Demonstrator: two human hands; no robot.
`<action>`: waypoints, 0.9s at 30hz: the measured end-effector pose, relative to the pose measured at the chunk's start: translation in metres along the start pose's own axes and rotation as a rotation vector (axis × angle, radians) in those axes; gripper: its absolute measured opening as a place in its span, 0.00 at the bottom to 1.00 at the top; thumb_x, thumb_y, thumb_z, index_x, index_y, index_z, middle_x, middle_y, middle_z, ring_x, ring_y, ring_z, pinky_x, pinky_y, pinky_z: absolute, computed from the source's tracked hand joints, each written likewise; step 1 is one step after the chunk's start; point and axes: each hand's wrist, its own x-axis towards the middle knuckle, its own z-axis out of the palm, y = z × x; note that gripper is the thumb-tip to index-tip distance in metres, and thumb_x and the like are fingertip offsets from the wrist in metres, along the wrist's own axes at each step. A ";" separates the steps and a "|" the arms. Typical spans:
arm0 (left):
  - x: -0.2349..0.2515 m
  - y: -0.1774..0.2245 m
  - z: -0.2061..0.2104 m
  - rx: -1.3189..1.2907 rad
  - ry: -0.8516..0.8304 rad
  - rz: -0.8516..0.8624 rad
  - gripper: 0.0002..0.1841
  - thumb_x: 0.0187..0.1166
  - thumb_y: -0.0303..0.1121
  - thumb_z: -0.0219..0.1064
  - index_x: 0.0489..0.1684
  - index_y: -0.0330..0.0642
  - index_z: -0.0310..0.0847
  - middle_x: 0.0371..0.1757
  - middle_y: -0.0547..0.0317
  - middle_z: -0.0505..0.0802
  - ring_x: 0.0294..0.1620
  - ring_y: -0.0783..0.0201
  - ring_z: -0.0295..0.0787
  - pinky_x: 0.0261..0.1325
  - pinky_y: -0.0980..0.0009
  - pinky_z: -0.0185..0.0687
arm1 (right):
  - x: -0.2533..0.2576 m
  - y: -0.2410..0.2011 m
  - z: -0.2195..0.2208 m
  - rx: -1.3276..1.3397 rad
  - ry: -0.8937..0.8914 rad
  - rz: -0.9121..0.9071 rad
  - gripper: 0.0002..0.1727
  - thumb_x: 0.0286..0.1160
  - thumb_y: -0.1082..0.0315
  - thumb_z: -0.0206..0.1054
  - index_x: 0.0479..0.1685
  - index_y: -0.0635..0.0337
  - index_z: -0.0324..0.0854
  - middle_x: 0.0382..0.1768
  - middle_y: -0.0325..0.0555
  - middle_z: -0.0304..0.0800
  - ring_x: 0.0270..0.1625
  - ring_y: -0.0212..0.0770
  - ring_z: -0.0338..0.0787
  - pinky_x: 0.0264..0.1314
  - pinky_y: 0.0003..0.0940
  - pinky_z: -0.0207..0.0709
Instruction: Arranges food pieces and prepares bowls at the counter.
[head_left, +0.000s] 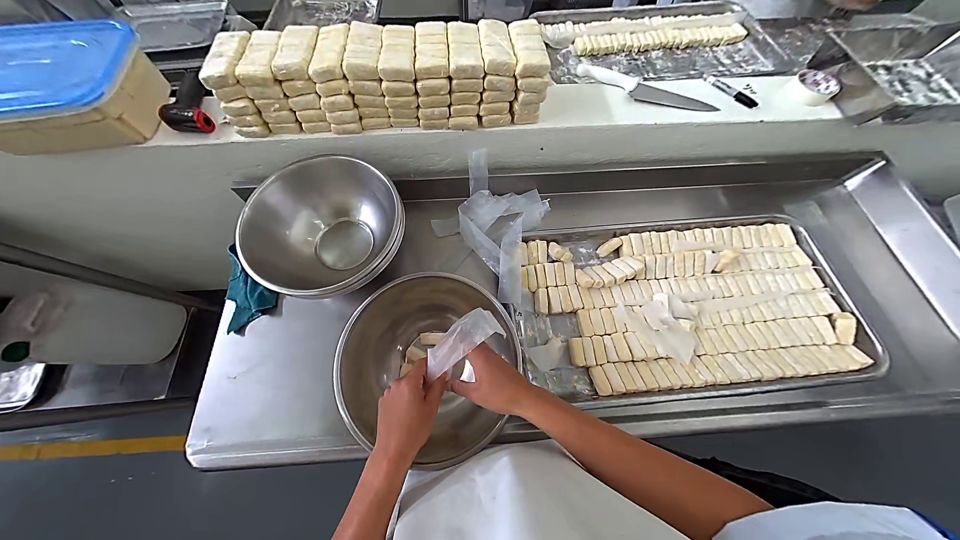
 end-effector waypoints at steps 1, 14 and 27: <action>0.000 0.001 -0.002 0.050 -0.067 0.004 0.22 0.88 0.45 0.57 0.62 0.36 0.85 0.42 0.42 0.94 0.48 0.42 0.92 0.55 0.37 0.81 | -0.001 0.003 0.000 0.043 0.011 -0.061 0.30 0.80 0.58 0.71 0.79 0.61 0.74 0.78 0.53 0.77 0.83 0.43 0.73 0.88 0.43 0.63; -0.011 -0.019 -0.014 -0.304 0.198 0.174 0.13 0.77 0.28 0.66 0.55 0.33 0.89 0.46 0.47 0.95 0.47 0.53 0.94 0.56 0.49 0.89 | 0.007 -0.016 -0.056 -0.016 0.388 -0.245 0.12 0.84 0.66 0.62 0.50 0.63 0.88 0.47 0.49 0.91 0.47 0.41 0.91 0.53 0.40 0.86; 0.067 0.093 -0.086 -0.732 0.276 0.399 0.16 0.90 0.28 0.48 0.66 0.32 0.78 0.40 0.62 0.93 0.30 0.71 0.90 0.38 0.71 0.92 | 0.098 0.080 -0.126 -0.267 0.448 0.290 0.16 0.77 0.69 0.68 0.59 0.66 0.86 0.54 0.65 0.89 0.59 0.65 0.89 0.61 0.67 0.80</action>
